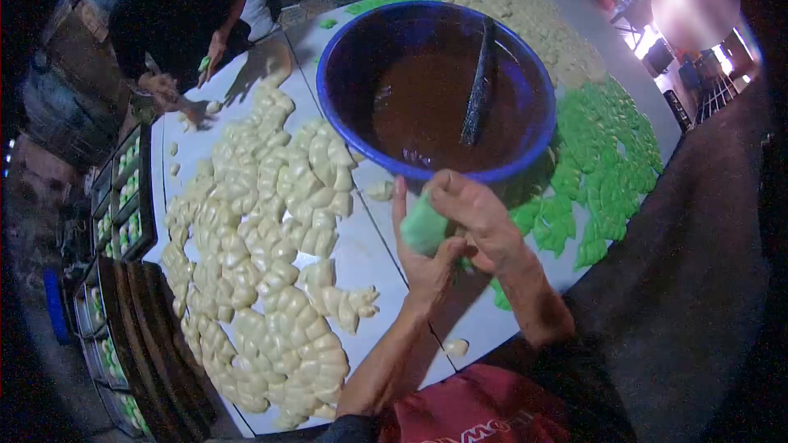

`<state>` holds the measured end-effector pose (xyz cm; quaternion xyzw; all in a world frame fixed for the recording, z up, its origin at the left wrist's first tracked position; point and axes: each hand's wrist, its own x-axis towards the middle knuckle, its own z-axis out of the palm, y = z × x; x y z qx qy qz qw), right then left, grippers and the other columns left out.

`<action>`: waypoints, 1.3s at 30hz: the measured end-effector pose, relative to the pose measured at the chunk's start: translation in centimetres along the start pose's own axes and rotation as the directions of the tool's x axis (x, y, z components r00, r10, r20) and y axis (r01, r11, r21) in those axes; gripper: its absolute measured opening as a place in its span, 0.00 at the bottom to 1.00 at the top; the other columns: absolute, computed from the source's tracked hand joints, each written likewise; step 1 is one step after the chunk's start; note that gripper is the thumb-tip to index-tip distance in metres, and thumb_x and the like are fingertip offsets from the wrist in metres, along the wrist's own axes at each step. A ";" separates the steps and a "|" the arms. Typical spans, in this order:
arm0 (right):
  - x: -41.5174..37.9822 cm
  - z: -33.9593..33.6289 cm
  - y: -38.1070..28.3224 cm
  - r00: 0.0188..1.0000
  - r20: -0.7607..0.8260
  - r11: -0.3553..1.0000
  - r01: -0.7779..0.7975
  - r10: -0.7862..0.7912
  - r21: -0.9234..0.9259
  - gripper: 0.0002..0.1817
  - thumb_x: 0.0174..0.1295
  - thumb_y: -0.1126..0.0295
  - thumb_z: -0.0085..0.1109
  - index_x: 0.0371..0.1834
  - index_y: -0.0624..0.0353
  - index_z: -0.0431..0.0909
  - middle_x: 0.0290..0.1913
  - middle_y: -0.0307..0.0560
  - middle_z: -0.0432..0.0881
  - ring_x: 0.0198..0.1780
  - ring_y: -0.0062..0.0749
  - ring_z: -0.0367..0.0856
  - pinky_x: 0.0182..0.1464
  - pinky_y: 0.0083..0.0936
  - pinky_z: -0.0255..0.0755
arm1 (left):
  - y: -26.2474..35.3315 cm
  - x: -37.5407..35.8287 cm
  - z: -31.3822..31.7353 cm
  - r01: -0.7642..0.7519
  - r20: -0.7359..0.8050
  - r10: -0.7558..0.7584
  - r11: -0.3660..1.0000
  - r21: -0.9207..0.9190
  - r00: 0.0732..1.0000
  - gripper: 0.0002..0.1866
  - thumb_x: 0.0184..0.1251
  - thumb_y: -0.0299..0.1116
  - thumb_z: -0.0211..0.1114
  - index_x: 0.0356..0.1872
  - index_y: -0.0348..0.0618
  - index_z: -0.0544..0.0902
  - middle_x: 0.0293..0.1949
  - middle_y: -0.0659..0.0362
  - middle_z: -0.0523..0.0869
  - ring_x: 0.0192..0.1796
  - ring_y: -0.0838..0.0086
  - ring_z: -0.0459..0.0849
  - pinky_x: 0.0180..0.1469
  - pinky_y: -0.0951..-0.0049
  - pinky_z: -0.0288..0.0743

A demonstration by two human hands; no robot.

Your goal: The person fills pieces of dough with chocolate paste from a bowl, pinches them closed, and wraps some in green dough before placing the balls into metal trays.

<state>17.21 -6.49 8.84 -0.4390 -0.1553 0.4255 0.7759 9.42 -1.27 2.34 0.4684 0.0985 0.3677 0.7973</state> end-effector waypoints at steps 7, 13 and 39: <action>16.4 -5.5 -2.9 0.988 0.157 0.201 0.155 -0.004 -0.967 0.15 0.60 0.62 0.57 0.44 0.61 0.79 0.38 0.54 0.84 0.40 0.38 0.83 0.44 0.31 0.75 | 2.0 -0.9 -6.1 0.503 -0.030 -0.508 0.840 0.202 0.861 0.21 0.70 0.26 0.63 0.61 0.32 0.72 0.48 0.51 0.85 0.45 0.75 0.84 0.49 0.78 0.78; 19.7 -6.3 1.8 0.935 0.152 -0.094 0.191 0.321 -0.977 0.16 0.53 0.71 0.54 0.44 0.64 0.80 0.43 0.65 0.84 0.47 0.57 0.83 0.48 0.49 0.74 | 3.1 -1.1 -9.6 0.510 -0.126 -0.496 0.812 0.283 0.859 0.19 0.70 0.31 0.63 0.58 0.35 0.76 0.45 0.53 0.87 0.39 0.76 0.85 0.39 0.79 0.80; -2.7 -0.2 5.0 0.998 0.014 0.893 0.055 -0.054 -0.446 0.19 0.62 0.72 0.59 0.57 0.61 0.72 0.50 0.41 0.80 0.54 0.25 0.77 0.56 0.23 0.73 | 5.5 -2.7 -8.7 0.463 -0.157 -0.489 0.869 -0.176 0.858 0.16 0.68 0.36 0.66 0.48 0.33 0.82 0.41 0.55 0.87 0.41 0.73 0.87 0.50 0.72 0.81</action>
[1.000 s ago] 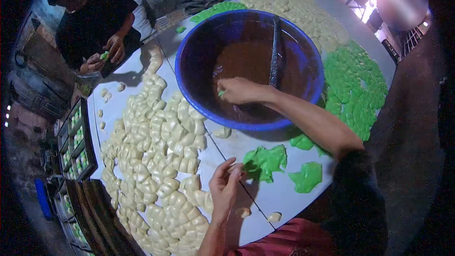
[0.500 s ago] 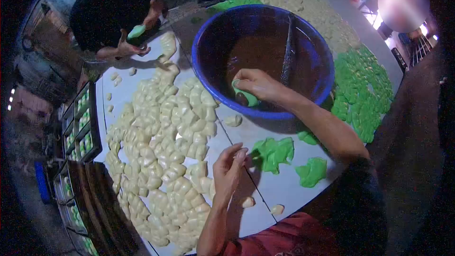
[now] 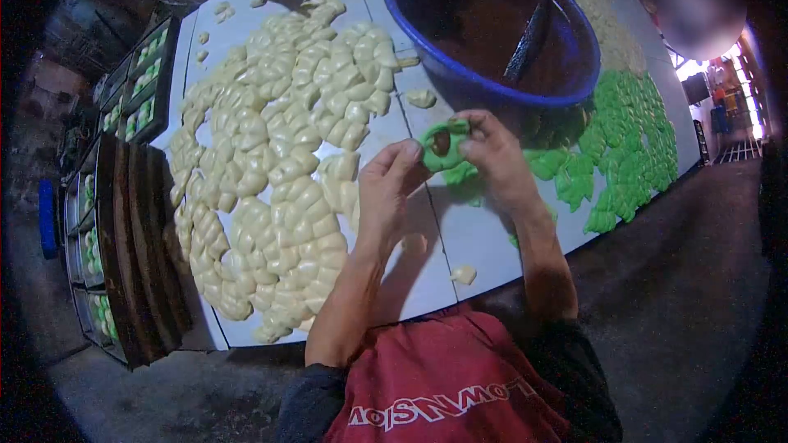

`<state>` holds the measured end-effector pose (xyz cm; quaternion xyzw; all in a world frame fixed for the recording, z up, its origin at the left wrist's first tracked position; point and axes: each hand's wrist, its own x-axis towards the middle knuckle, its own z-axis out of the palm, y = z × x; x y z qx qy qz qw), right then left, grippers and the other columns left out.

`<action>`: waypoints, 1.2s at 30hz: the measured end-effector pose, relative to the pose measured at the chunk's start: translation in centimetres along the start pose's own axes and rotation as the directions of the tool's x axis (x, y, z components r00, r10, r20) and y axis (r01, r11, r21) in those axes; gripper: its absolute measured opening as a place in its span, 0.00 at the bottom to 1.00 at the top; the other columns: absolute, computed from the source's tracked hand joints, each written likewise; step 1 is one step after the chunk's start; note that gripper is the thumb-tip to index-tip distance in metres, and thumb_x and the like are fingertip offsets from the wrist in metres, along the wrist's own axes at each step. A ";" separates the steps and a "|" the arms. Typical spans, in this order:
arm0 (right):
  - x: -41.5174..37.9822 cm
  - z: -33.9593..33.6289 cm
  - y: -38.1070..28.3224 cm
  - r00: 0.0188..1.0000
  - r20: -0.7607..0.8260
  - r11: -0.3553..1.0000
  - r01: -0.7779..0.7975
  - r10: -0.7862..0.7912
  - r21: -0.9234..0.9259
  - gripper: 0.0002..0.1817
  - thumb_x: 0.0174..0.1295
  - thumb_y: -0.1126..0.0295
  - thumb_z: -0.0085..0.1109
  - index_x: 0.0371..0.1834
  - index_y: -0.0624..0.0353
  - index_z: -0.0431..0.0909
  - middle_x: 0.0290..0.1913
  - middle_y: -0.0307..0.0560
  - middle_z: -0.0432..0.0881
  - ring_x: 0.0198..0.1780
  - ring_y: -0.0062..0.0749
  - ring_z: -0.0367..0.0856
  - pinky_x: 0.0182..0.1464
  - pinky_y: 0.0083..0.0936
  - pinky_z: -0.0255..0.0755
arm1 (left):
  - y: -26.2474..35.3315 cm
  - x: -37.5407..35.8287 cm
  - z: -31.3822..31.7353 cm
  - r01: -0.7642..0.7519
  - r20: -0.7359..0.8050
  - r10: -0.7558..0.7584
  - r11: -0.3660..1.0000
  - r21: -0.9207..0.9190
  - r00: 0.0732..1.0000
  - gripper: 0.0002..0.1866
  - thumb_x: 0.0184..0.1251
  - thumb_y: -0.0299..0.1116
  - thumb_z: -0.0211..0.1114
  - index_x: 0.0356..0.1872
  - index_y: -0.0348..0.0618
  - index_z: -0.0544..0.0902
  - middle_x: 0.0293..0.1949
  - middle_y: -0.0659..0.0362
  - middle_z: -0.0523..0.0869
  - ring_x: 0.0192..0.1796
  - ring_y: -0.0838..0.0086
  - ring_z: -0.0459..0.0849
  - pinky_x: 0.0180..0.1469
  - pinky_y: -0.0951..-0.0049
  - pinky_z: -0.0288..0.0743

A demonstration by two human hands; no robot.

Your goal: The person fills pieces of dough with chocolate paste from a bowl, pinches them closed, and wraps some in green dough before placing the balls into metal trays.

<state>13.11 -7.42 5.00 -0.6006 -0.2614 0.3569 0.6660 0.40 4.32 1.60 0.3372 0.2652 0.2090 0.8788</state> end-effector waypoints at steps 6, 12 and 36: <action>-3.1 5.4 4.2 0.867 -0.003 0.613 0.350 -0.498 -0.708 0.21 0.58 0.73 0.67 0.55 0.62 0.78 0.51 0.52 0.79 0.49 0.36 0.80 0.51 0.27 0.74 | 0.7 -2.6 -1.6 -0.062 -0.041 0.075 0.965 0.253 0.996 0.19 0.68 0.36 0.67 0.53 0.32 0.82 0.41 0.57 0.87 0.40 0.79 0.84 0.44 0.78 0.79; -3.4 7.6 6.0 0.968 -0.249 0.996 0.005 -0.026 -0.085 0.11 0.64 0.68 0.63 0.44 0.63 0.83 0.40 0.42 0.83 0.39 0.22 0.79 0.42 0.23 0.73 | 1.2 -3.6 -2.6 0.015 -0.052 -0.004 0.977 0.211 0.999 0.20 0.68 0.38 0.67 0.55 0.36 0.82 0.43 0.60 0.87 0.43 0.78 0.83 0.44 0.77 0.77; -5.1 6.7 8.6 0.755 -0.213 0.639 0.328 -0.620 -0.696 0.04 0.60 0.74 0.66 0.36 0.59 0.81 0.35 0.46 0.81 0.29 0.37 0.79 0.29 0.32 0.73 | 1.2 -5.4 -3.5 0.080 0.220 -0.145 0.956 0.281 0.965 0.17 0.70 0.33 0.63 0.55 0.36 0.82 0.36 0.63 0.84 0.34 0.81 0.81 0.39 0.79 0.79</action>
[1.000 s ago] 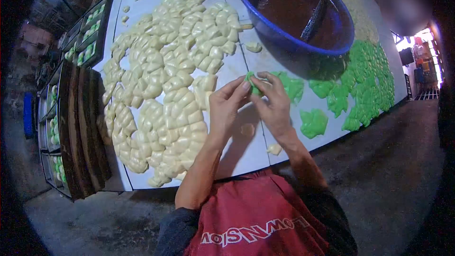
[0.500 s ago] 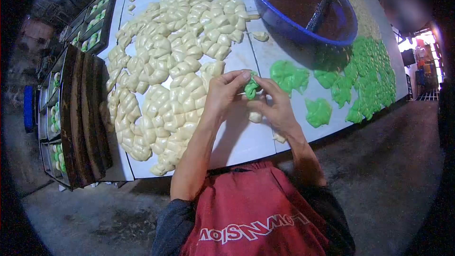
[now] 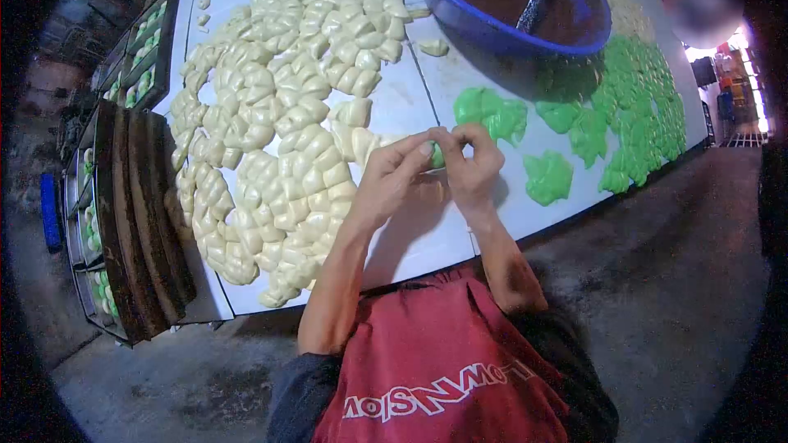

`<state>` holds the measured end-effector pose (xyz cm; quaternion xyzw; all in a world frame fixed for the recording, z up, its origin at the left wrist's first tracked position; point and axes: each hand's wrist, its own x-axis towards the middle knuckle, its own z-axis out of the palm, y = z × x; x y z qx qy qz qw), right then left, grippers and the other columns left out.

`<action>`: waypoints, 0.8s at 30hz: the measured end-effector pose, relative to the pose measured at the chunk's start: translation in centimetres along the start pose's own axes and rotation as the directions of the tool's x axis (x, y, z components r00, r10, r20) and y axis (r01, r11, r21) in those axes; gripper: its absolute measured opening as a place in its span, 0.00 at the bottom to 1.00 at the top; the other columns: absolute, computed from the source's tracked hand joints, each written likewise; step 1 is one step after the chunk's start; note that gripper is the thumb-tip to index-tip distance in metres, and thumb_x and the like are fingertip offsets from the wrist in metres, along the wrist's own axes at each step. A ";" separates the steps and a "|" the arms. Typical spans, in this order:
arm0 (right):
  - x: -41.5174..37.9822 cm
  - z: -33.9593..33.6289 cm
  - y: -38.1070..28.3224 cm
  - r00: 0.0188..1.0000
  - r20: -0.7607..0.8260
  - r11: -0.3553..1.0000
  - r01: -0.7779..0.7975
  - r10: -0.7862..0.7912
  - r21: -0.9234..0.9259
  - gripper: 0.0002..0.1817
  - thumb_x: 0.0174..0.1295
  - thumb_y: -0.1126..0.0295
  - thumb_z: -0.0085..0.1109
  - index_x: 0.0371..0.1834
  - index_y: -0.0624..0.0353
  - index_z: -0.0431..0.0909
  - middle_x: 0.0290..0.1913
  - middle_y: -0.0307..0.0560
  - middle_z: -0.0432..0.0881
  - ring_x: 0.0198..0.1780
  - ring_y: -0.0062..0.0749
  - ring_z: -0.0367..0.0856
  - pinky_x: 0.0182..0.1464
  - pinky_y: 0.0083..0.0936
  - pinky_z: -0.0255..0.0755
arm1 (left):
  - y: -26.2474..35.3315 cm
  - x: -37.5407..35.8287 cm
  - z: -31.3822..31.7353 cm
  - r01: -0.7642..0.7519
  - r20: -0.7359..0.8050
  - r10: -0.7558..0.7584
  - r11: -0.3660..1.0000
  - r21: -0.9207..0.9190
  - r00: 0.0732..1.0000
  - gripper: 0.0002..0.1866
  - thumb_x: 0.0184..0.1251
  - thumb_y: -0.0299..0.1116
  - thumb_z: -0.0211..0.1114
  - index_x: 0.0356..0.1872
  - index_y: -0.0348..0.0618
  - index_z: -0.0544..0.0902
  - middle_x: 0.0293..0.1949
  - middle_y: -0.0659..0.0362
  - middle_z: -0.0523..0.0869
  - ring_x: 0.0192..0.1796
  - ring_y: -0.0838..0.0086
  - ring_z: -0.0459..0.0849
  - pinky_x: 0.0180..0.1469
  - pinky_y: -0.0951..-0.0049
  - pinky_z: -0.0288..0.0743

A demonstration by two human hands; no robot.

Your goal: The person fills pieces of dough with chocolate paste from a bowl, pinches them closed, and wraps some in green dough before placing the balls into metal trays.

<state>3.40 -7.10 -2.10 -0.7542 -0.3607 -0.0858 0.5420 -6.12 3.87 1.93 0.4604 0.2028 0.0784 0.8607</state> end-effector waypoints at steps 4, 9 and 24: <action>0.6 0.0 -0.2 0.951 0.148 0.955 -0.286 0.273 0.075 0.05 0.58 0.70 0.68 0.35 0.59 0.84 0.35 0.44 0.82 0.26 0.35 0.79 0.26 0.33 0.71 | -0.6 0.6 -0.8 -0.019 -0.065 0.047 0.928 0.372 0.997 0.16 0.67 0.35 0.67 0.50 0.36 0.85 0.37 0.59 0.87 0.37 0.79 0.83 0.41 0.77 0.78; 0.1 -3.3 -2.0 0.922 0.385 0.996 -0.069 0.040 0.062 0.17 0.58 0.71 0.67 0.50 0.61 0.79 0.46 0.51 0.82 0.47 0.38 0.82 0.47 0.30 0.78 | -1.8 0.5 -2.2 0.095 -0.091 -0.075 0.968 0.231 0.993 0.17 0.69 0.38 0.66 0.51 0.35 0.84 0.39 0.57 0.87 0.37 0.78 0.83 0.40 0.79 0.78; -2.8 -3.0 1.2 0.739 0.547 0.911 -0.397 0.392 -0.117 0.16 0.66 0.66 0.54 0.52 0.62 0.79 0.42 0.56 0.83 0.43 0.49 0.83 0.47 0.35 0.76 | -4.4 -1.7 -1.1 -0.208 0.145 0.190 0.375 0.904 0.971 0.36 0.53 0.31 0.71 0.66 0.43 0.69 0.55 0.44 0.77 0.55 0.47 0.78 0.55 0.55 0.74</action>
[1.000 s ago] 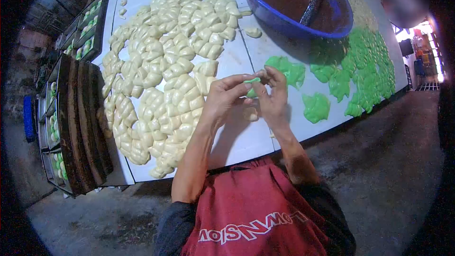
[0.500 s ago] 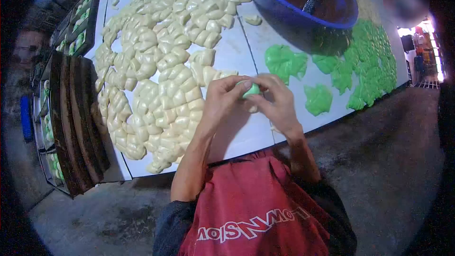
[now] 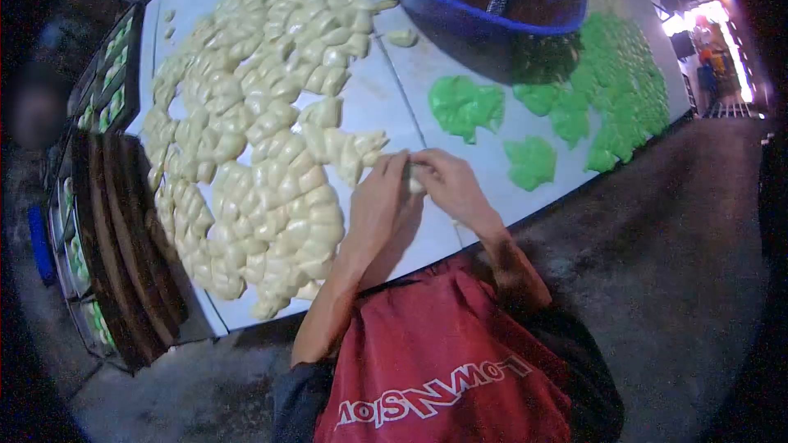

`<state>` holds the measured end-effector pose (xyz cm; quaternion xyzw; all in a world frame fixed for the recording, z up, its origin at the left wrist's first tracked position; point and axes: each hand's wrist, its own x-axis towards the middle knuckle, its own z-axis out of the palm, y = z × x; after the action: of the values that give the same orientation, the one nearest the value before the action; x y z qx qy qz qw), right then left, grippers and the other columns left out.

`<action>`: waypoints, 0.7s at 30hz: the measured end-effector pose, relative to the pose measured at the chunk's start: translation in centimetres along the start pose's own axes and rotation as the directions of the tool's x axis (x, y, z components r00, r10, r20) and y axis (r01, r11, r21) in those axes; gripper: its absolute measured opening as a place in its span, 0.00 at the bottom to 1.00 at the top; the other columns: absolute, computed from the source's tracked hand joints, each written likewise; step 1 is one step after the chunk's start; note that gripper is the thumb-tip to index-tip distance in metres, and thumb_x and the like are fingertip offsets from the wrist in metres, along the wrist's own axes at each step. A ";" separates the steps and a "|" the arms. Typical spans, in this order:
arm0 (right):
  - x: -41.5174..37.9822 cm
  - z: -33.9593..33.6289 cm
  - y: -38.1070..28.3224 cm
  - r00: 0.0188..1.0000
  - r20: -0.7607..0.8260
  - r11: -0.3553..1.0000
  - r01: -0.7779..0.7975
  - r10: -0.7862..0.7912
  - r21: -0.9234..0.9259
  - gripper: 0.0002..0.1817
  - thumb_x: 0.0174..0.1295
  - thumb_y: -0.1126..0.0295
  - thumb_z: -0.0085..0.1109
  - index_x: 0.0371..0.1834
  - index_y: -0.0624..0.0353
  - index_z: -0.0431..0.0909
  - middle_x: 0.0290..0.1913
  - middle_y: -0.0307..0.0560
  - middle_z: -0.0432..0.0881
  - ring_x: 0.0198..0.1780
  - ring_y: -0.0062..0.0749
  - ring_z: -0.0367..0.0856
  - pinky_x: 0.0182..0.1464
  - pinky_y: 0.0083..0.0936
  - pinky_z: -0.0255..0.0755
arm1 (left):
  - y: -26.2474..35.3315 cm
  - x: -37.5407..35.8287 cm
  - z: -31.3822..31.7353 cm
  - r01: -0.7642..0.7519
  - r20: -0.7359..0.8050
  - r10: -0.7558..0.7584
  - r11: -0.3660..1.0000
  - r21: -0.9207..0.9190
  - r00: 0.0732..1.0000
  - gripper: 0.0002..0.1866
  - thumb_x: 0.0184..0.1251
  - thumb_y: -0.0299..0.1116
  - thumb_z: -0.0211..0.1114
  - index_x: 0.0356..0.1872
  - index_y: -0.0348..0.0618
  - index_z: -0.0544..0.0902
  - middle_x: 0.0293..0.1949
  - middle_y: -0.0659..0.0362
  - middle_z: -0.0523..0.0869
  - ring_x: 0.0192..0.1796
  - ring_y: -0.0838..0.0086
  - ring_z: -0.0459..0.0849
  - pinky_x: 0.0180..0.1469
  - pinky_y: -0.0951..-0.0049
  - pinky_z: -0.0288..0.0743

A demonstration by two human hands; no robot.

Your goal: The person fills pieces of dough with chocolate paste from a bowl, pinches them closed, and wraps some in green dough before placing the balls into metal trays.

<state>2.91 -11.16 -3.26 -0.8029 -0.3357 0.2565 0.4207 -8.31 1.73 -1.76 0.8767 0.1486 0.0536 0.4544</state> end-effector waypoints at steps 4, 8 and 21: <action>-1.0 -1.1 -0.7 0.985 0.162 0.988 -0.085 0.064 0.127 0.17 0.66 0.62 0.57 0.50 0.62 0.81 0.44 0.54 0.85 0.44 0.41 0.86 0.47 0.31 0.78 | 1.3 -1.7 -0.6 0.107 0.062 -0.113 0.990 0.086 0.992 0.33 0.54 0.31 0.71 0.64 0.47 0.70 0.54 0.49 0.77 0.52 0.49 0.80 0.49 0.56 0.77; -0.5 -2.0 -0.5 0.990 0.110 0.992 -0.095 0.086 0.080 0.17 0.66 0.61 0.58 0.50 0.61 0.81 0.43 0.54 0.85 0.42 0.43 0.85 0.46 0.33 0.78 | 1.4 -1.8 -0.5 0.117 0.122 -0.138 0.979 0.165 0.983 0.36 0.55 0.35 0.71 0.67 0.46 0.68 0.58 0.49 0.76 0.50 0.48 0.82 0.46 0.55 0.78; 11.2 -10.7 2.0 0.870 0.238 0.623 0.478 -0.432 -0.620 0.16 0.56 0.65 0.58 0.47 0.59 0.79 0.61 0.56 0.74 0.58 0.53 0.73 0.59 0.43 0.67 | 1.8 8.8 0.2 0.094 -0.136 -0.064 0.968 0.232 0.989 0.29 0.60 0.49 0.69 0.58 0.43 0.76 0.51 0.50 0.82 0.43 0.53 0.85 0.44 0.58 0.79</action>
<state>18.14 -8.93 -0.87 -0.7781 -0.6094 0.0323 0.1488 0.48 3.28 -0.81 0.9129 0.2174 0.0729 0.3376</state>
